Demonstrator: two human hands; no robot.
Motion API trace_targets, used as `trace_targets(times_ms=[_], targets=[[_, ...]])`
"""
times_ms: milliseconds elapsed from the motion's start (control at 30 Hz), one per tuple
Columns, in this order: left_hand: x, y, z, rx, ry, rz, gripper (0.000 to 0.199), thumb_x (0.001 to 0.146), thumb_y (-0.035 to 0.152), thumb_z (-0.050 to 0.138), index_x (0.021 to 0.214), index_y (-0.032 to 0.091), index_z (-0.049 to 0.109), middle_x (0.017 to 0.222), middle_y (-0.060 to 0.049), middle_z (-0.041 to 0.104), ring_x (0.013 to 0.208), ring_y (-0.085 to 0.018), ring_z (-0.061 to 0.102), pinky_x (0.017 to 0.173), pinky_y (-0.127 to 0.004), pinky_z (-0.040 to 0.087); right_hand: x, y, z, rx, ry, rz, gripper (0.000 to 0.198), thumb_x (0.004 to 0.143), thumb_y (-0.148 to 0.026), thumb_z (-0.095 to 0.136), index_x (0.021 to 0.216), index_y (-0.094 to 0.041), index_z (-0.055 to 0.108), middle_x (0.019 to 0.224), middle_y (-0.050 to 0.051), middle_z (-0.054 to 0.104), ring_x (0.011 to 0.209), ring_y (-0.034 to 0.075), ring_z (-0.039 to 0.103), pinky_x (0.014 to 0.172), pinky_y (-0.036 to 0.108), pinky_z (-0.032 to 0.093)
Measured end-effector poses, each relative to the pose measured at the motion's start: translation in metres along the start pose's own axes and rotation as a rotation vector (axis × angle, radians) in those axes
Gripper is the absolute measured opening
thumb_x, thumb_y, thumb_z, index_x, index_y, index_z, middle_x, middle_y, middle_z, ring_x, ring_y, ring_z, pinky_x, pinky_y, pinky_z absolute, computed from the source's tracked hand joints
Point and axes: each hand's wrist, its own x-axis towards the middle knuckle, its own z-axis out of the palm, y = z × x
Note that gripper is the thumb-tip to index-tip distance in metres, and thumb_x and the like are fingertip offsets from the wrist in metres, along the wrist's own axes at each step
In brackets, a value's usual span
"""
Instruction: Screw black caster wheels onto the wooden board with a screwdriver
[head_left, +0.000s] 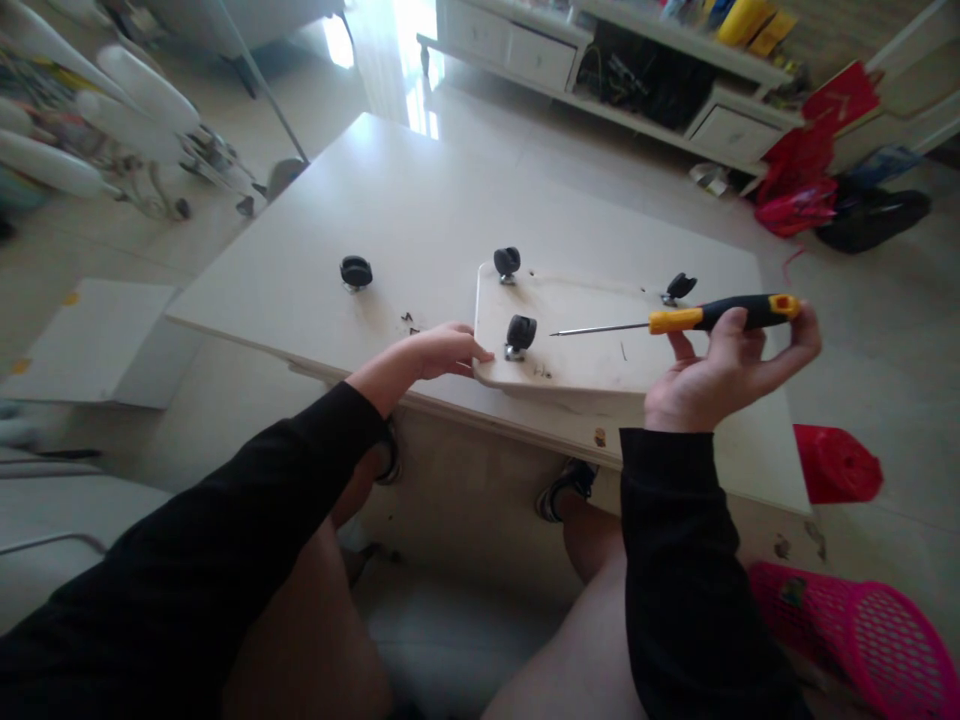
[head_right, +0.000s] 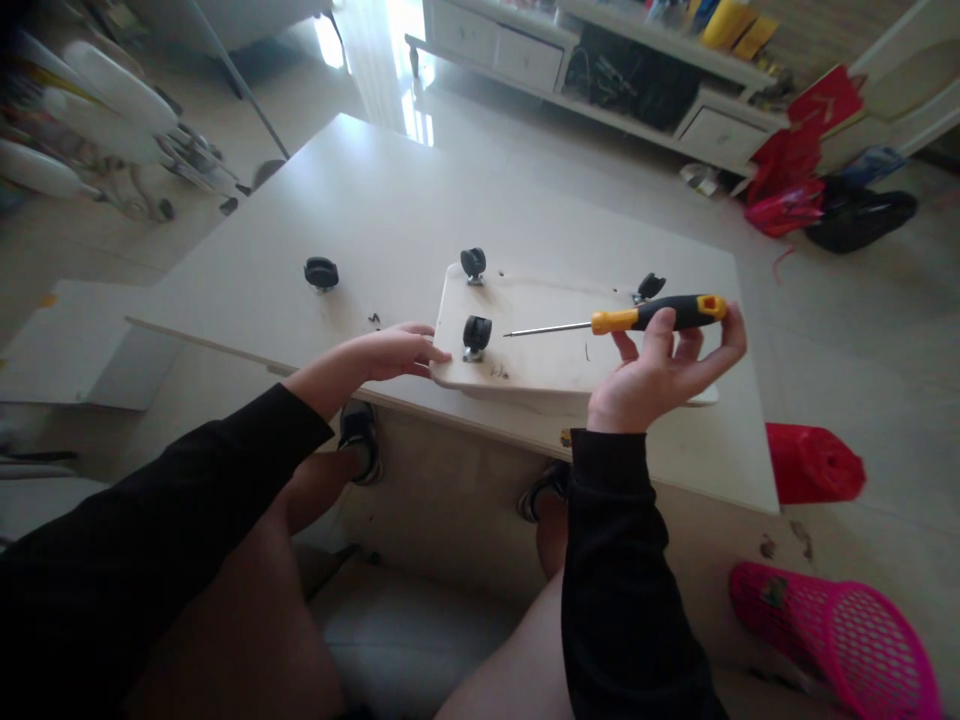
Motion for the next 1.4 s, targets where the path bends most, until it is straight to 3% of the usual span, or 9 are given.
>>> trace_targets(times_ms=[67,133,233,333,567,733,900,1133,1400], targets=[[0.003,-0.001,-0.007,0.183,0.179,0.101,0.072,0.077,0.016,0.077,0.145,0.022,0.055,0.138,-0.016,0.064,0.124,-0.033,0.067,0.105,-0.048,0.061,-0.003,-0.012,0.005,0.011,-0.016,0.041,0.054,0.092,-0.028,0.060,0.141,-0.039,0.042,0.128,0.004,0.062,0.109,0.025,0.074,0.057,0.032,0.069],[0.007,-0.003,-0.009,0.369,0.325,0.309,0.093,0.071,0.015,0.079,0.157,0.029,0.048,0.150,-0.015,0.054,0.134,-0.035,0.060,0.115,-0.053,0.055,-0.005,-0.023,0.010,0.015,-0.075,0.117,0.059,0.088,-0.029,0.063,0.142,-0.040,0.041,0.137,0.003,0.058,0.115,0.025,0.073,0.062,0.036,0.071],[0.010,-0.005,-0.006,0.506,0.248,0.630,0.085,0.070,0.015,0.076,0.151,0.034,0.059,0.153,-0.009,0.049,0.143,-0.034,0.053,0.125,-0.053,0.045,-0.008,-0.034,0.018,-0.004,-0.119,0.131,0.062,0.085,-0.033,0.065,0.142,-0.039,0.041,0.140,0.004,0.054,0.115,0.024,0.072,0.068,0.039,0.071],[0.009,-0.005,0.000,0.513,0.165,0.732,0.065,0.073,0.017,0.075,0.136,0.030,0.068,0.146,-0.009,0.054,0.142,-0.031,0.054,0.127,-0.050,0.041,-0.011,-0.034,0.025,-0.001,-0.188,0.078,0.064,0.082,-0.035,0.065,0.141,-0.038,0.041,0.132,0.005,0.057,0.111,0.023,0.072,0.068,0.039,0.069],[0.005,-0.003,0.002,0.406,0.236,0.749,0.039,0.072,0.025,0.077,0.109,0.024,0.065,0.134,-0.008,0.069,0.131,-0.030,0.062,0.110,-0.047,0.050,-0.018,-0.029,0.036,0.032,-0.319,-0.019,0.064,0.084,-0.041,0.069,0.142,-0.038,0.043,0.135,0.007,0.055,0.115,0.023,0.068,0.073,0.038,0.067],[0.001,0.000,0.001,0.355,0.196,0.728,0.034,0.073,0.027,0.078,0.102,0.023,0.061,0.138,-0.010,0.073,0.130,-0.029,0.066,0.107,-0.046,0.051,-0.020,-0.032,0.043,0.073,-0.288,-0.052,0.060,0.085,-0.042,0.071,0.139,-0.037,0.048,0.137,0.007,0.055,0.113,0.023,0.068,0.072,0.037,0.066],[0.003,0.000,0.002,0.342,0.191,0.729,0.035,0.074,0.029,0.079,0.105,0.022,0.064,0.130,-0.009,0.077,0.124,-0.028,0.069,0.106,-0.047,0.052,-0.021,-0.025,0.045,0.050,-0.310,-0.042,0.060,0.088,-0.048,0.071,0.142,-0.038,0.047,0.127,0.005,0.059,0.105,0.022,0.070,0.081,0.047,0.069],[0.006,-0.003,0.001,0.355,0.199,0.696,0.035,0.071,0.031,0.081,0.100,0.022,0.063,0.116,-0.007,0.076,0.117,-0.026,0.069,0.105,-0.046,0.051,-0.019,-0.011,0.043,0.059,-0.372,-0.077,0.064,0.089,-0.055,0.071,0.146,-0.040,0.044,0.129,0.005,0.057,0.113,0.022,0.069,0.089,0.051,0.068],[-0.002,-0.002,0.006,0.433,0.195,0.558,0.056,0.066,0.024,0.084,0.109,0.026,0.049,0.112,-0.005,0.071,0.097,-0.023,0.066,0.083,-0.040,0.053,-0.019,-0.009,0.042,0.067,-0.422,-0.049,0.064,0.093,-0.055,0.068,0.150,-0.045,0.041,0.143,0.005,0.051,0.124,0.024,0.067,0.091,0.050,0.069]])
